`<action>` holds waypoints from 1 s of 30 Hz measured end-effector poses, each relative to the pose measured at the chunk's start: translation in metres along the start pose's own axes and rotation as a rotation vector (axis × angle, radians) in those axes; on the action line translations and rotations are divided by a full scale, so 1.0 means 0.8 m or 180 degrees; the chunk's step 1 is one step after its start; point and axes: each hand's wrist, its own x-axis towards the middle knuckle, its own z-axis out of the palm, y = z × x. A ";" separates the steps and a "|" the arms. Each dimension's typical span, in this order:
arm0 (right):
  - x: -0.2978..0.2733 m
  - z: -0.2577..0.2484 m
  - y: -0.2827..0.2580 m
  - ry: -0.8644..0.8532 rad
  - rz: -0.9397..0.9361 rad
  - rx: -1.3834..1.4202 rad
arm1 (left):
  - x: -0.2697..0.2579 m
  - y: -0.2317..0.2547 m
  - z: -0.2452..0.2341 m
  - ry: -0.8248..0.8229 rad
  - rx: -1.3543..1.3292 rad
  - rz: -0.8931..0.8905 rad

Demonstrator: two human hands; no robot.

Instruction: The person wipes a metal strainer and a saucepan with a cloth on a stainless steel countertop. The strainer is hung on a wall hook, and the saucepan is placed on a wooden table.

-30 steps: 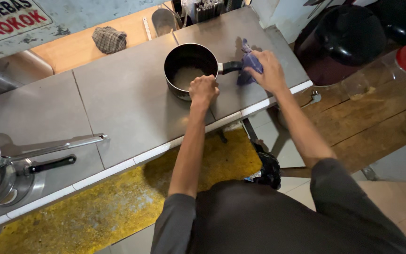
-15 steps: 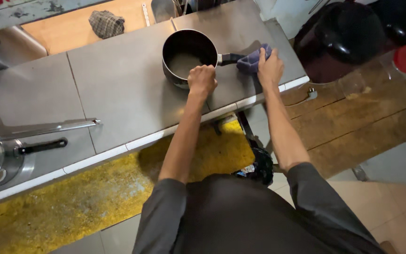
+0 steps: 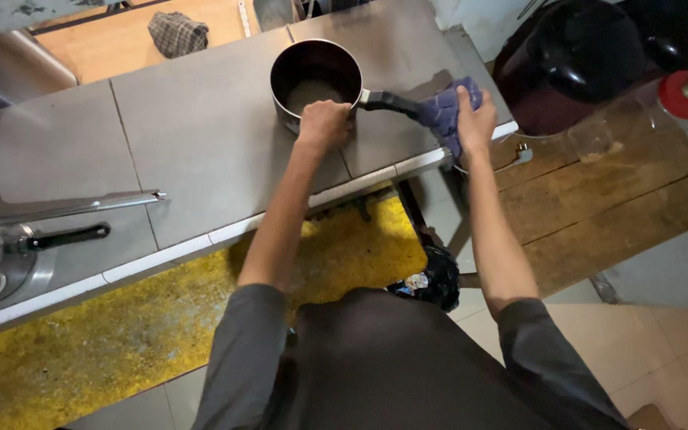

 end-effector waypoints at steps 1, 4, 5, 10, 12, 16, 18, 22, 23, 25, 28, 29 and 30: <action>0.001 -0.004 0.004 -0.0049 0.0023 0.0263 | 0.001 -0.006 0.003 -0.0108 0.0035 0.0027; 0.002 -0.013 0.014 -0.0003 -0.0202 0.0675 | 0.002 -0.032 0.013 -0.0267 0.0231 0.0181; 0.003 -0.014 0.014 0.0048 -0.0333 0.0758 | 0.003 -0.043 0.013 -0.0286 0.0320 0.0246; -0.010 -0.015 -0.014 0.0018 0.0908 0.1803 | -0.006 -0.078 0.002 -0.0028 0.0334 0.0096; -0.017 -0.018 -0.038 -0.0168 0.1223 0.2245 | -0.018 -0.079 -0.001 0.0320 0.0055 0.0031; -0.022 -0.016 -0.075 -0.0545 0.1445 0.2800 | -0.039 -0.068 0.004 0.0882 -0.0913 -0.0299; -0.022 -0.009 -0.086 -0.0708 0.1416 0.2990 | -0.052 -0.056 0.014 0.1120 -0.1398 -0.0724; -0.005 0.013 -0.110 -0.1011 0.1031 0.3287 | -0.070 -0.018 0.034 0.1312 -0.2295 -0.1708; -0.001 0.022 -0.116 -0.1073 0.0899 0.3359 | -0.072 -0.009 0.039 0.1337 -0.2504 -0.1904; 0.007 0.049 -0.129 -0.1085 0.0557 0.2974 | -0.072 0.009 0.046 0.0812 -0.2743 -0.2360; 0.020 0.104 -0.156 -0.1347 -0.0187 0.2720 | -0.066 0.028 0.053 0.0598 -0.2883 -0.2546; 0.020 0.121 -0.163 -0.1479 -0.0476 0.2680 | -0.064 0.032 0.055 0.0629 -0.2898 -0.2530; 0.017 0.137 -0.166 -0.1407 -0.0692 0.2164 | -0.061 0.035 0.054 0.0571 -0.2970 -0.2566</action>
